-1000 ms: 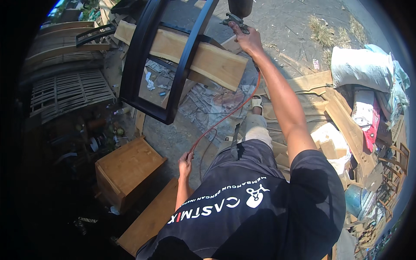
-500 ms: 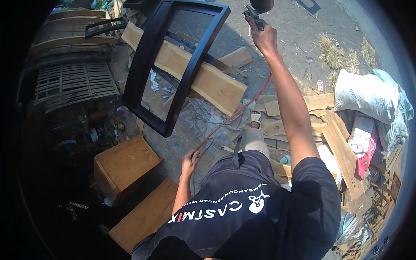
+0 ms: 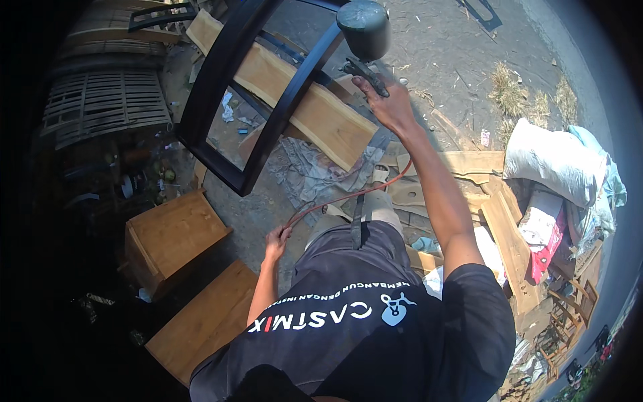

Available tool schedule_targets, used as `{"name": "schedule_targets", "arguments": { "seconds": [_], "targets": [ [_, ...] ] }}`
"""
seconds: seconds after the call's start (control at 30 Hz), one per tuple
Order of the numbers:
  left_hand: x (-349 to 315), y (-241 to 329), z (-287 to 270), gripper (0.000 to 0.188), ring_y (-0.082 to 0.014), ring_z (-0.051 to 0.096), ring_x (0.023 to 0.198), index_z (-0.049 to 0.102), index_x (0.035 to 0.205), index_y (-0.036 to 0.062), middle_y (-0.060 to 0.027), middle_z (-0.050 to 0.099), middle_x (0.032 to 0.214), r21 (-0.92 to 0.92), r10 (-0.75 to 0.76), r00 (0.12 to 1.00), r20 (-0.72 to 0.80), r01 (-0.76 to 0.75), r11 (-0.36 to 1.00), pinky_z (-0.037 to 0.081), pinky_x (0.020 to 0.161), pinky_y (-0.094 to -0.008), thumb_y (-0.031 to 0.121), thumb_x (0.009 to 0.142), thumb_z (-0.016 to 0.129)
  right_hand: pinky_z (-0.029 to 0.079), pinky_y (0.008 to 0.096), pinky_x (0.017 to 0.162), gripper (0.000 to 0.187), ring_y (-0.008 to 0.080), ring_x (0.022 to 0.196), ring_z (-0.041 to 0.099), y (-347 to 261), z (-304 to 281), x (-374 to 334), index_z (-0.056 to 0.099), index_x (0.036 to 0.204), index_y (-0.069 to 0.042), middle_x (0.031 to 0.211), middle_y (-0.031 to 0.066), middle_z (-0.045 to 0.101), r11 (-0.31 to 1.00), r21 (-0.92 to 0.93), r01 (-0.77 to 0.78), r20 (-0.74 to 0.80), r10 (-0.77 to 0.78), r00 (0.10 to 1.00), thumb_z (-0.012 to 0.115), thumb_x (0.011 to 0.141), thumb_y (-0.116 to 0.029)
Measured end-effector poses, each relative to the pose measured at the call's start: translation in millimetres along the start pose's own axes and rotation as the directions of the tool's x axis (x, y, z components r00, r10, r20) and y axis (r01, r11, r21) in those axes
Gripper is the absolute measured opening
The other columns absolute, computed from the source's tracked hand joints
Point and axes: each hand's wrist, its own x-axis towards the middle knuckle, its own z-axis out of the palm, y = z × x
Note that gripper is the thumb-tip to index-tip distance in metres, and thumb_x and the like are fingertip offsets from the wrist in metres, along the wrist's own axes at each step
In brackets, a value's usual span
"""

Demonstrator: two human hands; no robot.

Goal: The person uses a spray gun to apply a dark finish to a wooden frame, moving the tool across all sides before picking up the frame and carrying it to a stack of wooden chairs.

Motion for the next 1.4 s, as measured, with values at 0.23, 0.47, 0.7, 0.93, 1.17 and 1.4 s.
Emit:
{"name": "schedule_targets", "arguments": {
  "seconds": [0.23, 0.47, 0.7, 0.93, 1.17, 1.4],
  "targets": [
    [-4.2, -46.3, -13.9, 0.025, -0.0227, 0.067, 0.077, 0.073, 0.102, 0.0006, -0.0145, 0.070, 0.083, -0.008, -0.019, 1.000, -0.025, 0.019, 1.000, 0.051, 0.072, -0.0361, 0.024, 0.097, 0.067, 0.047, 0.0323, 0.062, 0.057, 0.0116, 0.067, 0.054, -2.1, 47.2, -46.2, 0.073, 0.111, -0.003, 0.068, 0.0050, 0.063, 0.991, -0.131, -0.001, 0.124, 0.017, 0.992, 0.068, 0.096, -0.058],
    [-15.0, -120.6, -30.6, 0.025, -0.0227, 0.067, 0.077, 0.073, 0.099, 0.0012, -0.0131, 0.070, 0.083, -0.066, -0.034, 0.998, -0.046, 0.031, 0.997, 0.050, 0.072, -0.0357, 0.026, 0.097, 0.069, 0.040, 0.0333, 0.053, 0.055, 0.0104, 0.059, 0.046, -32.4, 101.7, -114.6, 0.074, 0.094, -0.001, 0.058, 0.0039, 0.051, 0.993, -0.101, 0.067, 0.145, -0.052, 0.988, 0.069, 0.096, -0.055],
    [-39.6, -189.7, -59.4, 0.025, -0.0226, 0.066, 0.076, 0.073, 0.099, 0.0010, -0.0130, 0.070, 0.082, -0.106, -0.004, 0.997, -0.081, -0.004, 0.994, 0.050, 0.072, -0.0363, 0.025, 0.096, 0.069, 0.037, 0.0341, 0.051, 0.052, 0.0124, 0.057, 0.039, -56.9, 167.6, -188.4, 0.074, 0.097, -0.001, 0.057, 0.0057, 0.044, 0.984, -0.041, 0.175, 0.116, -0.169, 0.979, 0.068, 0.097, -0.053],
    [-68.6, -260.1, -78.6, 0.024, -0.0257, 0.066, 0.075, 0.072, 0.100, 0.0009, -0.0160, 0.068, 0.081, -0.073, -0.002, 0.994, -0.105, -0.006, 0.997, 0.050, 0.070, -0.0384, 0.024, 0.097, 0.069, 0.044, 0.0432, 0.055, 0.049, 0.0331, 0.052, 0.049, -62.6, 229.0, -247.9, 0.070, 0.089, 0.000, 0.063, 0.0219, 0.058, 0.980, -0.113, 0.162, 0.181, -0.140, 0.973, 0.072, 0.095, -0.048],
    [-79.5, -321.3, -82.3, 0.025, -0.0188, 0.067, 0.079, 0.073, 0.103, -0.0016, -0.0115, 0.072, 0.083, -0.039, 0.024, 0.994, -0.103, -0.028, 0.999, 0.051, 0.073, -0.0356, 0.022, 0.098, 0.066, 0.039, 0.0434, 0.048, 0.062, 0.0240, 0.047, 0.038, -57.6, 277.8, -293.6, 0.066, 0.072, 0.005, 0.052, 0.0197, 0.048, 0.963, -0.007, 0.268, 0.175, -0.263, 0.949, 0.074, 0.092, -0.053],
    [-73.4, -311.4, -91.3, 0.029, -0.0189, 0.068, 0.077, 0.074, 0.102, -0.0011, -0.0111, 0.072, 0.081, -0.047, 0.012, 0.997, -0.083, -0.016, 0.999, 0.051, 0.072, -0.0341, 0.026, 0.098, 0.066, 0.040, 0.0363, 0.051, 0.063, 0.0112, 0.055, 0.045, -45.4, 268.5, -302.1, 0.070, 0.077, 0.001, 0.054, 0.0065, 0.053, 0.998, 0.052, -0.021, 0.159, 0.012, 0.987, 0.069, 0.093, -0.060]
  ]
}}
